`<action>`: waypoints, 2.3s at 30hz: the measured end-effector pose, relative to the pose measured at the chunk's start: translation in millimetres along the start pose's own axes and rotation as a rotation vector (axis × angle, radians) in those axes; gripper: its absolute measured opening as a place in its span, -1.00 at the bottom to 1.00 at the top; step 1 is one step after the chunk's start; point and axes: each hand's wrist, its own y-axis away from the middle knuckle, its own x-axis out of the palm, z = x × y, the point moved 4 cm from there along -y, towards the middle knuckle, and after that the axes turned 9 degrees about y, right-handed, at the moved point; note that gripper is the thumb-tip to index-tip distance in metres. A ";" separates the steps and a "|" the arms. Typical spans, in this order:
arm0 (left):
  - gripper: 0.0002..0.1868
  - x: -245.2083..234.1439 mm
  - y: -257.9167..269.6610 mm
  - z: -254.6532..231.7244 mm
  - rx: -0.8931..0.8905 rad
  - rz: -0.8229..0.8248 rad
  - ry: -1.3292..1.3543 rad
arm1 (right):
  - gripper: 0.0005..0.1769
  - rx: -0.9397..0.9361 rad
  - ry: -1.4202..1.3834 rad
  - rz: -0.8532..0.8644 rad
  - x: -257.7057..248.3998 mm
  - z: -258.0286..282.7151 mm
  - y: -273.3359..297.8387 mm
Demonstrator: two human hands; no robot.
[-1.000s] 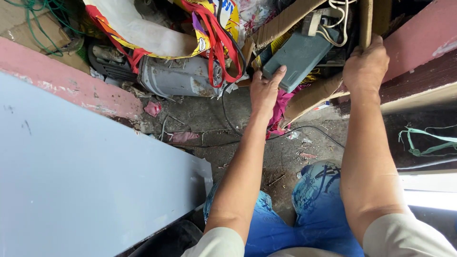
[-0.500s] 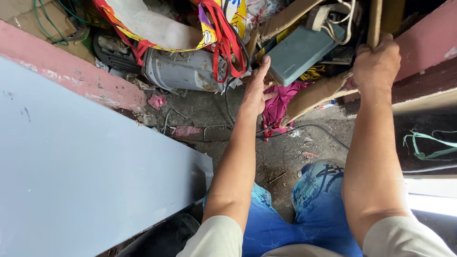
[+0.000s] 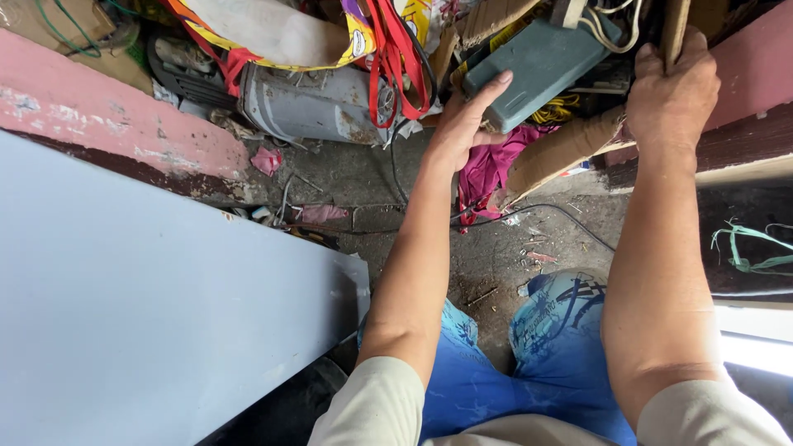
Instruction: The person moves a blue basket of cables, places it under a shelf, then picks up a black bucket and moves it aside. They then pick up a power drill, wrap its cord, and place it on a shelf. Finally, they rummage through a cardboard box, moving items around and briefly handling a small white box.
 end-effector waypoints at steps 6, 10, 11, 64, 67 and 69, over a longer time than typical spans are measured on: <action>0.25 11.3 8.6 -15.5 0.064 -0.028 -0.271 | -0.75 0.027 -0.129 -0.008 -7.6 12.3 1.2; 0.27 8.3 15.2 -21.2 0.017 -0.047 -0.459 | -0.74 -0.013 -0.064 -0.009 -8.4 12.0 -1.5; 0.31 6.9 17.0 -24.2 0.119 -0.158 -0.610 | -0.73 -0.045 -0.040 -0.017 -7.3 13.5 -1.4; -0.23 -10.8 85.4 -79.1 0.279 -0.187 -0.015 | -0.72 -0.165 -0.443 0.171 -39.3 89.9 19.4; -0.25 -23.9 100.1 -99.8 0.416 -0.175 -0.005 | -0.75 -0.179 -0.512 0.124 -43.6 91.4 15.7; -0.23 -33.1 107.7 -113.4 0.482 -0.214 0.056 | -0.76 -0.170 -0.511 0.124 -42.7 93.7 15.5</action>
